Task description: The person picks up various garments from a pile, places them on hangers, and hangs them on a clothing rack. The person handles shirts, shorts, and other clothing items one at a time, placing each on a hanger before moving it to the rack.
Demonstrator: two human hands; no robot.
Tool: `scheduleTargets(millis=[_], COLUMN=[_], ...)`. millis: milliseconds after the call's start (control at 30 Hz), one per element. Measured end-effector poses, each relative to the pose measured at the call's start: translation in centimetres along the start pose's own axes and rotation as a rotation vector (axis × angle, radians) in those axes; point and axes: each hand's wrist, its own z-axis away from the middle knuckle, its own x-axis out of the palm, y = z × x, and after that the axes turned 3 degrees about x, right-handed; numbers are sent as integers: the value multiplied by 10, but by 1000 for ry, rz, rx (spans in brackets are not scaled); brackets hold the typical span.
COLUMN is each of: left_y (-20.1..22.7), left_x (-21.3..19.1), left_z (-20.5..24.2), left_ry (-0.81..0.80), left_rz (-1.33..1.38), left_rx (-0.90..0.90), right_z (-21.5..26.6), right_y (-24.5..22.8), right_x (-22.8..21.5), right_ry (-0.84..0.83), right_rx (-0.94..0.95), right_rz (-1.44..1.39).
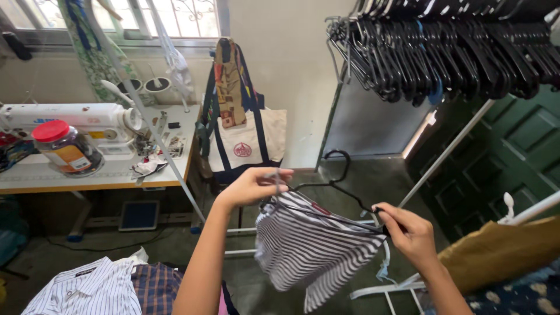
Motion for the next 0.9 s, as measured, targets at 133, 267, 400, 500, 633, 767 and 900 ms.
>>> scheduleTargets(millis=[133,267,400,500,633,767,900], left_y=[19,22,20,23,35,50,56], left_x=[25,43,62,80,110,140,159], left_z=[-1,-10,-22,-33,-59,-81,-100], left_ry=[-3,126,145,105,33,-16,-70], left_rz=[-33,-314,-265,-264,-277,-375,-248], left_rx=[-128,21,31,37,92,162,202], right_z=[-3,-5,-11,-15,-29,-33,-30], right_y=[13,61,79,56,16,-8,-23], right_x=[-11,-56,-115,-145,-155,-162,-188], right_ry=[34,-141,-12,-55,-229,-380,-416], right_rx=[-46,277,569,627,721,740,712], right_rz=[27,-242,-685,-751,-778,-753,-505])
